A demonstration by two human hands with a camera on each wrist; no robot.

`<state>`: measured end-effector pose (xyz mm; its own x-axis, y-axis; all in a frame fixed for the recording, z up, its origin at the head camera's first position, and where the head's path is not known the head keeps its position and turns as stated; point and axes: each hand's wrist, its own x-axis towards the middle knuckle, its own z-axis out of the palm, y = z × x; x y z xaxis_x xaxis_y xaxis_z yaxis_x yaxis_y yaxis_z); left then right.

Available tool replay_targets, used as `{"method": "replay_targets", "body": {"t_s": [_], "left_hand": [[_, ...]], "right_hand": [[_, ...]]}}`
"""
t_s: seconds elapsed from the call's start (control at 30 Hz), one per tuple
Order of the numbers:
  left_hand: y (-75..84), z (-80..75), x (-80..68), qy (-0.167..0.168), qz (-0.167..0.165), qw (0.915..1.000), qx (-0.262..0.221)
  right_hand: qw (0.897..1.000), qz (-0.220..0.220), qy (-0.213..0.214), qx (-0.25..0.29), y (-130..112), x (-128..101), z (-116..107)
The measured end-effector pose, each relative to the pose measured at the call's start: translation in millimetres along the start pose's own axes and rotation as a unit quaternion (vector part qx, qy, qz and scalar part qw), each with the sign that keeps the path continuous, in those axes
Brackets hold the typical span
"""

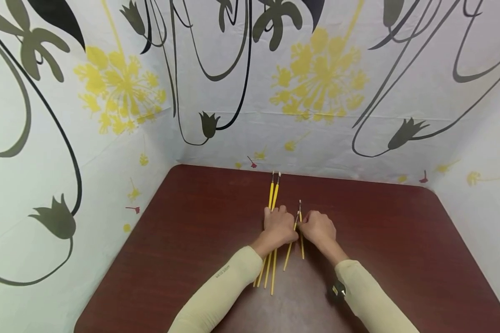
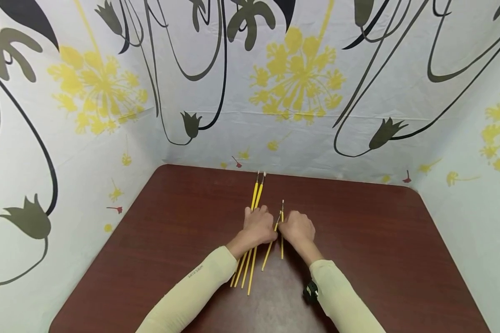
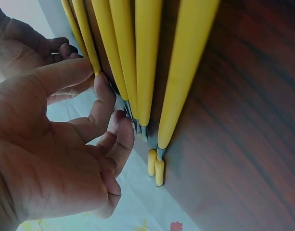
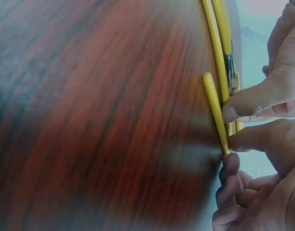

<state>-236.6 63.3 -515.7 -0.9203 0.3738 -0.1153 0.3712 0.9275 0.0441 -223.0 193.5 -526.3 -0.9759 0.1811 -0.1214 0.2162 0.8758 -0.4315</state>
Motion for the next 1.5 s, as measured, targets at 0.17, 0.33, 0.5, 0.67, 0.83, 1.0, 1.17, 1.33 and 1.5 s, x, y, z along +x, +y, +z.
{"method": "replay_targets", "body": {"t_s": [0.17,0.33,0.5,0.67,0.83,1.0,1.17,1.33,1.5], "left_hand": [[1.1,-0.7,-0.7,0.009,0.005,0.9999,-0.002],[0.1,-2.0,-3.1,0.013,0.003,0.9999,0.001],[-1.4,-3.5,-7.0,0.027,-0.003,0.9996,-0.010],[-5.3,-6.0,-12.6,0.039,-0.021,0.9983,-0.037],[-9.8,-8.3,-17.0,0.046,-0.029,0.9971,-0.054],[-13.4,-10.2,-23.2,0.041,-0.033,0.9952,-0.083],[-20.8,-10.0,-34.3,0.054,-0.023,0.9922,-0.110],[-28.6,-7.4,-46.1,0.072,-0.015,0.9906,-0.115],[-33.0,-3.2,-54.6,0.075,-0.019,0.9919,-0.101]], "right_hand": [[1.000,0.009,-0.002,-0.001,1,-1,-1],[1.000,0.016,-0.009,0.003,2,-3,-2],[1.000,0.021,-0.012,0.011,4,-7,-3],[0.998,0.018,-0.032,0.042,5,-14,-5],[0.997,0.014,-0.045,0.058,2,-22,-9],[0.998,0.001,-0.038,0.059,0,-30,-9],[0.998,-0.019,-0.022,0.057,-3,-38,-6],[0.998,-0.027,-0.009,0.048,-3,-47,1],[0.998,-0.034,-0.020,0.040,-5,-58,8]]}}
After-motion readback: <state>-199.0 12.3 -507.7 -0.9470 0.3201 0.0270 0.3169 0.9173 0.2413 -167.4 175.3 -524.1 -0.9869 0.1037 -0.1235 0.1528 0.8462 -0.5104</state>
